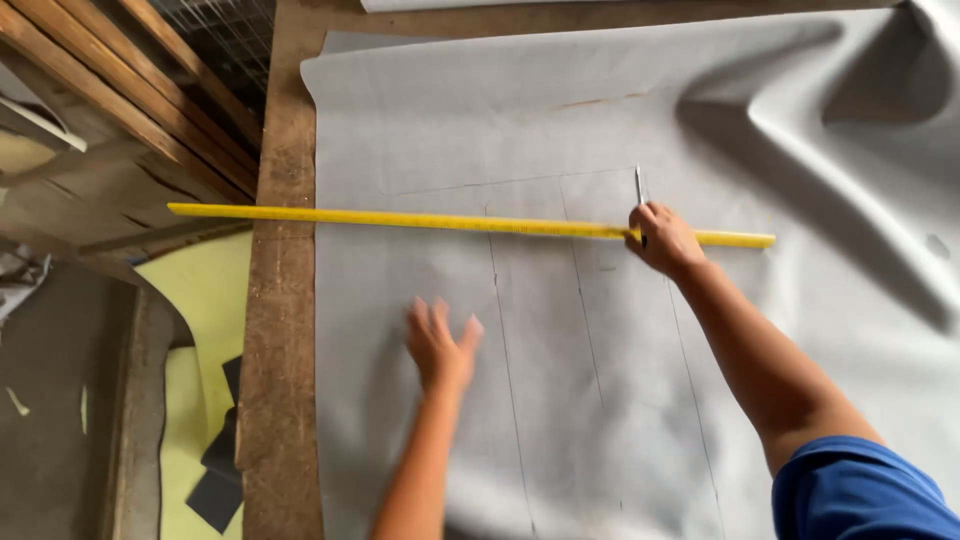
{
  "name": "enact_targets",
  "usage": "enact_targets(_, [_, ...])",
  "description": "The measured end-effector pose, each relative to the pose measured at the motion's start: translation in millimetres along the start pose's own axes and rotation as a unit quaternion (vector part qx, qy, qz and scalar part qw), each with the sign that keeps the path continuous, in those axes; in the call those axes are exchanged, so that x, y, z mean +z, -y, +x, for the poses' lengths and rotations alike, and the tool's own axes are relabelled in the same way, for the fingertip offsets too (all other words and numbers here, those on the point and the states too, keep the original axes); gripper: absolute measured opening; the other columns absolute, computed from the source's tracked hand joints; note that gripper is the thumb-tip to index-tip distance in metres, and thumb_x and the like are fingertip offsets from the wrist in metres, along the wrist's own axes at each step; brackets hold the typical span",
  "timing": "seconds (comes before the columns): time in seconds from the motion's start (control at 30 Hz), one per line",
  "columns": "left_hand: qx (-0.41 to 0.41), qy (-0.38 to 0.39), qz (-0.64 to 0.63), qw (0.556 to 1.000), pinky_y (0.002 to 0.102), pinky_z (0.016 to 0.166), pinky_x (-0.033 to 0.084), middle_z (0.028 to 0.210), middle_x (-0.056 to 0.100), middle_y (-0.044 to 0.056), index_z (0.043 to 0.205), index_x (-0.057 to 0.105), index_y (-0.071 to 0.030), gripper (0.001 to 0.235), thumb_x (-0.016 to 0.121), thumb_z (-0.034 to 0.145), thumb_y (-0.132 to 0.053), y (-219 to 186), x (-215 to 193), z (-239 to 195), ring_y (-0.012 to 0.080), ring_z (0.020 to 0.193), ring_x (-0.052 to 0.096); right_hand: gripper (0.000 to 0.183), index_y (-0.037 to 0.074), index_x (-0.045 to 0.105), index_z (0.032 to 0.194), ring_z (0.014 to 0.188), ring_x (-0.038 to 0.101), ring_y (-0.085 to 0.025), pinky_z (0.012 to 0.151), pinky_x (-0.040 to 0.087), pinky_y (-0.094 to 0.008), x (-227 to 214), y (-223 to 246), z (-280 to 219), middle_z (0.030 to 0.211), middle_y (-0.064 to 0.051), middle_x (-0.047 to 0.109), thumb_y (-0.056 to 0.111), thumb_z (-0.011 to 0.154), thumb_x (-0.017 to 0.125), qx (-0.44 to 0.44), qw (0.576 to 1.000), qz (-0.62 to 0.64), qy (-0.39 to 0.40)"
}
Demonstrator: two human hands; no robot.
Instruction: Measuring and marking upholstery fabric with a ruler and pen, then cutting it into panels with scissors.
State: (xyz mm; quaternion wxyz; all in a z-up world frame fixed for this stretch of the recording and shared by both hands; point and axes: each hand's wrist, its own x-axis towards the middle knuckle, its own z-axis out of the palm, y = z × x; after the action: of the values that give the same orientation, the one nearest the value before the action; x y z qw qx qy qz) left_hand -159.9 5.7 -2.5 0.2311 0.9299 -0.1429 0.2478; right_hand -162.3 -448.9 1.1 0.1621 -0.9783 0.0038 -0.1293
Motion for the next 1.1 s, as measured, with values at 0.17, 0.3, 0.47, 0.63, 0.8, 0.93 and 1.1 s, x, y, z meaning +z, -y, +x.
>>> enact_targets(0.17, [0.075, 0.295, -0.026, 0.952, 0.068, 0.116, 0.015, 0.165, 0.022, 0.023, 0.15, 0.043, -0.018, 0.083, 0.07, 0.084, -0.061, -81, -94, -175, 0.0454, 0.154, 0.015, 0.047, 0.017, 0.055, 0.123, 0.102, 0.07, -0.042, 0.092, 0.056, -0.055, -59, 98, -153, 0.108, -0.013, 0.068, 0.035, 0.085, 0.078, 0.173, 0.979, 0.08, 0.069])
enact_targets(0.3, [0.147, 0.366, 0.013, 0.919, 0.068, 0.12, 0.002, 0.167, 0.018, 0.023, 0.159, 0.034, -0.018, 0.085, 0.051, 0.093, -0.069, -91, -114, -194, 0.0415, 0.157, 0.008, 0.04, 0.017, 0.059, 0.107, 0.121, 0.066, -0.032, 0.096, 0.056, -0.046, -54, 181, -272, 0.112, -0.01, 0.071, 0.033, 0.079, 0.083, 0.06, 0.996, 0.053, 0.028])
enact_targets(0.47, [0.18, 0.315, 0.011, 0.932, 0.068, 0.12, 0.008, 0.167, 0.022, 0.022, 0.157, 0.036, -0.019, 0.084, 0.051, 0.092, -0.069, -80, -107, -202, 0.0428, 0.156, 0.014, 0.026, 0.018, 0.061, 0.093, 0.093, 0.068, -0.028, 0.08, 0.057, -0.037, -27, 219, -321, 0.097, -0.003, 0.071, 0.019, 0.078, 0.082, 0.071, 0.99, 0.073, -0.103])
enact_targets(0.63, [0.206, 0.274, 0.025, 0.939, 0.067, 0.12, 0.016, 0.166, 0.028, 0.019, 0.154, 0.041, -0.023, 0.083, 0.052, 0.088, -0.072, -70, -96, -207, 0.0413, 0.156, 0.02, 0.025, 0.018, 0.061, 0.083, 0.072, 0.065, -0.025, 0.068, 0.055, -0.035, -72, 237, -341, 0.085, -0.001, 0.07, 0.013, 0.075, 0.084, 0.085, 0.962, 0.123, -0.228])
enact_targets(0.8, [0.196, 0.263, 0.05, 0.943, 0.065, 0.122, 0.016, 0.169, 0.025, 0.017, 0.156, 0.039, -0.024, 0.083, 0.053, 0.089, -0.07, -69, -88, -208, 0.0394, 0.158, 0.019, 0.038, 0.014, 0.069, 0.097, 0.088, 0.071, -0.03, 0.082, 0.057, -0.04, -138, 196, -369, 0.09, -0.006, 0.075, 0.021, 0.069, 0.094, 0.178, 0.949, 0.124, -0.23])
enact_targets(0.93, [0.11, 0.278, -0.014, 0.954, 0.069, 0.12, 0.018, 0.167, 0.024, 0.018, 0.153, 0.044, -0.025, 0.081, 0.053, 0.089, -0.074, -95, -61, -220, 0.0432, 0.158, 0.015, 0.061, 0.017, 0.068, 0.106, 0.082, 0.07, -0.036, 0.073, 0.062, -0.041, -104, 215, -375, 0.109, -0.018, 0.066, 0.047, 0.062, 0.097, 0.188, 0.963, 0.164, -0.101])
enact_targets(1.1, [0.0, 0.268, -0.156, 0.951, 0.067, 0.116, 0.028, 0.159, 0.038, 0.022, 0.15, 0.053, -0.025, 0.063, 0.05, 0.101, -0.064, -172, -12, -232, 0.0443, 0.152, 0.03, 0.027, 0.01, 0.061, 0.108, 0.092, 0.064, -0.034, 0.078, 0.057, -0.038, -38, 223, -399, 0.112, -0.013, 0.067, 0.002, 0.083, 0.07, 0.002, 0.984, 0.159, -0.076])
